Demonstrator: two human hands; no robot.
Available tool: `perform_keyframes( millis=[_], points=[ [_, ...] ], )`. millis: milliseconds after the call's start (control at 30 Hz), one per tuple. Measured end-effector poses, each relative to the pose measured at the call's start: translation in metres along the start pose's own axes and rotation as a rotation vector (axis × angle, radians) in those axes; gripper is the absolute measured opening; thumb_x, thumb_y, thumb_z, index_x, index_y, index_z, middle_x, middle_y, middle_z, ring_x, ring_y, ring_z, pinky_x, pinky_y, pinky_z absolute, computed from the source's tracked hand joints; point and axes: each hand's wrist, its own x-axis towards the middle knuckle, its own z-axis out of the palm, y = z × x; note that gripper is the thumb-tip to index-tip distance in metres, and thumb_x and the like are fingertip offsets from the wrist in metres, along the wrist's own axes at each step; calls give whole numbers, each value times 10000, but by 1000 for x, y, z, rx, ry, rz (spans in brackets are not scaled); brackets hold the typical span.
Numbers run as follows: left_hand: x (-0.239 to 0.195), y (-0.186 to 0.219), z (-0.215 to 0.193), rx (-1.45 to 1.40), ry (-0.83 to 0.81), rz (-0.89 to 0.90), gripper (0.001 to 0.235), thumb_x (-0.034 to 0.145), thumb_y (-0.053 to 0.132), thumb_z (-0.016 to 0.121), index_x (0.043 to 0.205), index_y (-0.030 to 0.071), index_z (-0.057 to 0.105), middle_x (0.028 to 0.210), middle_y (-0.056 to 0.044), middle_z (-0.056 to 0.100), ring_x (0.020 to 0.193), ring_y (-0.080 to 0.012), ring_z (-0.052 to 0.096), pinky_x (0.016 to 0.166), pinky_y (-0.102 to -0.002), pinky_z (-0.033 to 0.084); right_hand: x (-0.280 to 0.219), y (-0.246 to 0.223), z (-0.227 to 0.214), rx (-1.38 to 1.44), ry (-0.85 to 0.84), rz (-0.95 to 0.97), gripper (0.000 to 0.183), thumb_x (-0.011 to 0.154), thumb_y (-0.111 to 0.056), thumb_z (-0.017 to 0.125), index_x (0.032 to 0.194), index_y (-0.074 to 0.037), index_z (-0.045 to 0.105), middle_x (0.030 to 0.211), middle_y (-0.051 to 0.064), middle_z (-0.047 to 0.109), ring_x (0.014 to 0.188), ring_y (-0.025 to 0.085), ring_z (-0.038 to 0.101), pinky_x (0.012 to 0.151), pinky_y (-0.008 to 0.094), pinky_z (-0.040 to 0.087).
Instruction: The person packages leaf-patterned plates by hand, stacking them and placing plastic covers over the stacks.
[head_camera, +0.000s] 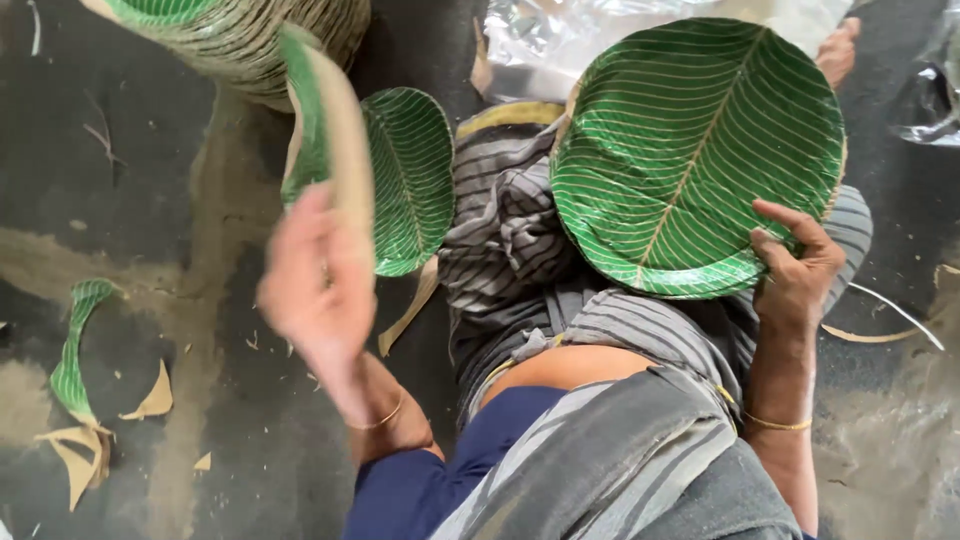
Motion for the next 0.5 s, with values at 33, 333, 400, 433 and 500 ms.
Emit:
perform_keyframes(
  millis=[33,333,400,433,500],
  points=[
    [-4,-20,17,9,5,-6,290,1099,30,565,1375,-30,630,1259,-198,705,1116,-289,710,993,-364,568,0,-8,4,3,-11,3,367,960,174,643,1300,65,728,1175,78,697,1018,105,618,926,216,484],
    [-6,-33,133,-206,-408,-171,809,842,306,834,1474,-40,466,1374,-240,629,1267,-356,618,1066,-427,480,-2,-22,10,178,-80,74,296,839,184,721,1099,45,741,981,46,722,859,89,622,840,225,476],
    [-3,-28,160,-455,-472,-208,873,844,298,875,1507,-42,422,1406,-205,598,1286,-283,595,1082,-405,479,-4,-25,15,135,-96,22,309,824,164,714,1065,-22,768,1130,67,721,1041,141,643,950,238,488],
    [-20,-46,187,-447,-453,-205,873,844,298,875,1507,-42,422,1406,-205,598,1286,-283,595,1082,-405,479,-13,-5,-3,143,-112,12,309,824,164,714,1065,-22,768,1130,67,721,1041,141,643,950,238,488],
    [-47,-87,239,-839,-538,-649,421,934,59,876,1108,-221,614,976,-38,462,907,-201,466,832,-379,478,-22,38,-36,-788,-89,-534,286,946,133,789,1107,-102,802,1368,77,555,1355,240,475,1158,322,439]
  ],
)
